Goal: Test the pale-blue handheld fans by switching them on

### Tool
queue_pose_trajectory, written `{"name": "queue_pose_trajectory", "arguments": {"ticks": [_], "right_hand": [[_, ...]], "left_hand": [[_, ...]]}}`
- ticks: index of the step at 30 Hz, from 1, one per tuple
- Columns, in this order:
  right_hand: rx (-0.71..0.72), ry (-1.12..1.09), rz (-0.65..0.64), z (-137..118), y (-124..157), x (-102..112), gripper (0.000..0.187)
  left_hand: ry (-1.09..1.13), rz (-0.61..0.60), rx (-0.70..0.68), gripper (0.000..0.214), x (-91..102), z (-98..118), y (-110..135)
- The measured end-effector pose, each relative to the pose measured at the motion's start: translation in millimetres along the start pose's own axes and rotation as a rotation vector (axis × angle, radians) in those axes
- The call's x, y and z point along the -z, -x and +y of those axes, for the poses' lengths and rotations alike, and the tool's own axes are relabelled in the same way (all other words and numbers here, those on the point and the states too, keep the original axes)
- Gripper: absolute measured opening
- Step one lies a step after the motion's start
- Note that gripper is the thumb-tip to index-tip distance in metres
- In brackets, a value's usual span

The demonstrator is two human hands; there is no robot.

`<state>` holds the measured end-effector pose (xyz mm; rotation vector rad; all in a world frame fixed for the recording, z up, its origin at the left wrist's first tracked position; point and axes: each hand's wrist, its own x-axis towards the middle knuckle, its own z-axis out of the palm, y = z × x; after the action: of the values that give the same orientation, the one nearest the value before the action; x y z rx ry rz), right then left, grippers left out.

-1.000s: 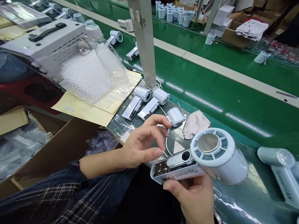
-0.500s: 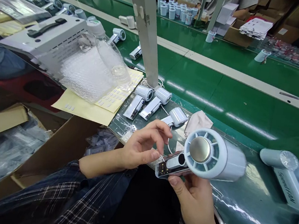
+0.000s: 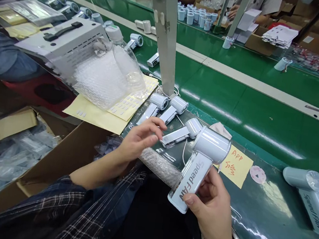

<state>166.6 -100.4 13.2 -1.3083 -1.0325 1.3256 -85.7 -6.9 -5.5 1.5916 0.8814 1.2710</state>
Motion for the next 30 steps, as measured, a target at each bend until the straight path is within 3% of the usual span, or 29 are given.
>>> {"name": "queue_pose_trajectory", "arguments": {"ticks": [6, 8, 11, 15, 18, 22, 25, 30], "right_hand": [[0.009, 0.049, -0.078, 6.2, -7.6, 1.6, 0.066], [0.019, 0.044, -0.085, 5.1, -8.6, -1.5, 0.064], [0.005, 0.034, -0.12, 7.1, -8.5, -3.3, 0.057], [-0.043, -0.008, -0.152, 12.0, -6.4, 0.0, 0.048], [-0.064, -0.193, -0.224, 6.8, -3.6, -0.4, 0.046], [-0.044, -0.548, -0.303, -3.7, -1.6, -3.3, 0.061], [-0.044, -0.713, -0.262, -2.2, -1.0, -0.8, 0.064], [0.023, -0.842, -0.302, 7.4, 5.6, 8.3, 0.05]], "left_hand": [[-0.603, 0.316, 0.219, 0.02, 91.2, -15.2, 14.1], [-0.767, 0.34, 0.311, 0.021, 114.8, -19.6, 23.4], [-0.856, 0.278, 0.48, 0.025, 135.1, -26.3, 34.4], [-0.94, 0.218, 0.595, 0.026, 139.3, -36.2, 40.2], [-0.996, 0.252, 0.528, 0.026, 136.9, -43.0, 42.5], [-1.059, 0.256, 0.44, 0.024, 138.2, -48.8, 44.4], [-1.044, 0.222, 0.432, 0.018, 140.5, -45.8, 43.7], [-1.164, 0.127, 0.485, 0.021, 134.6, -27.7, 37.6]]}}
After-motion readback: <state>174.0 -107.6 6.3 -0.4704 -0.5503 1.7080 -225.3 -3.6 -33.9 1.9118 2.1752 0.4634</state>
